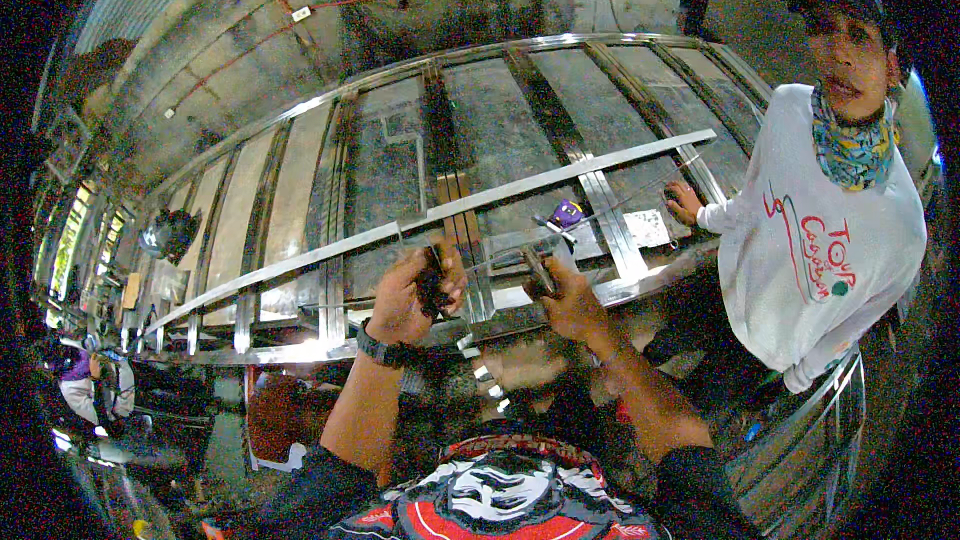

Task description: The person assembles a metal frame by bending and fitting small metal pieces into a larger structure. They use pliers to bend the metal and a tape measure to check dimensions, working on a workbench in a workshop.

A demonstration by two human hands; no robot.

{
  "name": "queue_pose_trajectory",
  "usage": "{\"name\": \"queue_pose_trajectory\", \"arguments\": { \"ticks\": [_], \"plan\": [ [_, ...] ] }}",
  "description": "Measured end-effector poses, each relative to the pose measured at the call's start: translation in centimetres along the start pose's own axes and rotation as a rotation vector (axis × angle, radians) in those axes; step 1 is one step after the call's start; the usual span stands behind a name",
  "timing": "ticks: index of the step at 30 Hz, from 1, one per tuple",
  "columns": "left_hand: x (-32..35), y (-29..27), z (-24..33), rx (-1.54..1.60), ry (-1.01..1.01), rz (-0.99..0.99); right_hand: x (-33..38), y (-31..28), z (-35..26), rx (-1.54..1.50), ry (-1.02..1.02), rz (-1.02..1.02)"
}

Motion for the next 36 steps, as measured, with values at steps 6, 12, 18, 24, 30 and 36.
{"name": "queue_pose_trajectory", "arguments": {
  "ticks": [6,12,18,24,30,36],
  "plan": [
    [0.6,2.1,0.9,0.129,0.096,0.177,-1.1,-1.4,-2.7,-0.296,-0.032,-0.05],
    [1.1,1.8,0.4,-0.332,0.35,0.225,-3.0,-4.3,-13.3,-1.291,0.276,-0.48],
    [0.8,0.4,-2.1,-0.327,0.255,0.087,-1.1,-2.1,-18.1,-1.571,0.508,-0.442],
    [0.5,-2.8,-4.5,-0.392,0.27,0.177,7.0,1.2,-10.2,-1.476,0.791,-0.11],
    [1.4,-5.4,-4.6,-0.255,0.199,0.165,5.3,-5.2,-8.2,-1.145,0.479,0.002],
    [-0.2,-4.6,-5.5,-0.358,0.027,0.071,12.4,-5.7,-10.8,-1.511,0.634,0.366]
  ]
}}
Point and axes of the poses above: each hand's wrist, its own x-axis away from the middle knuckle, its own y-axis out of the palm, z = x × y, the point moved 5 cm from there along -x, towards the middle knuckle, and after that the axes turned 14 degrees about -y, right-handed, at the moved point
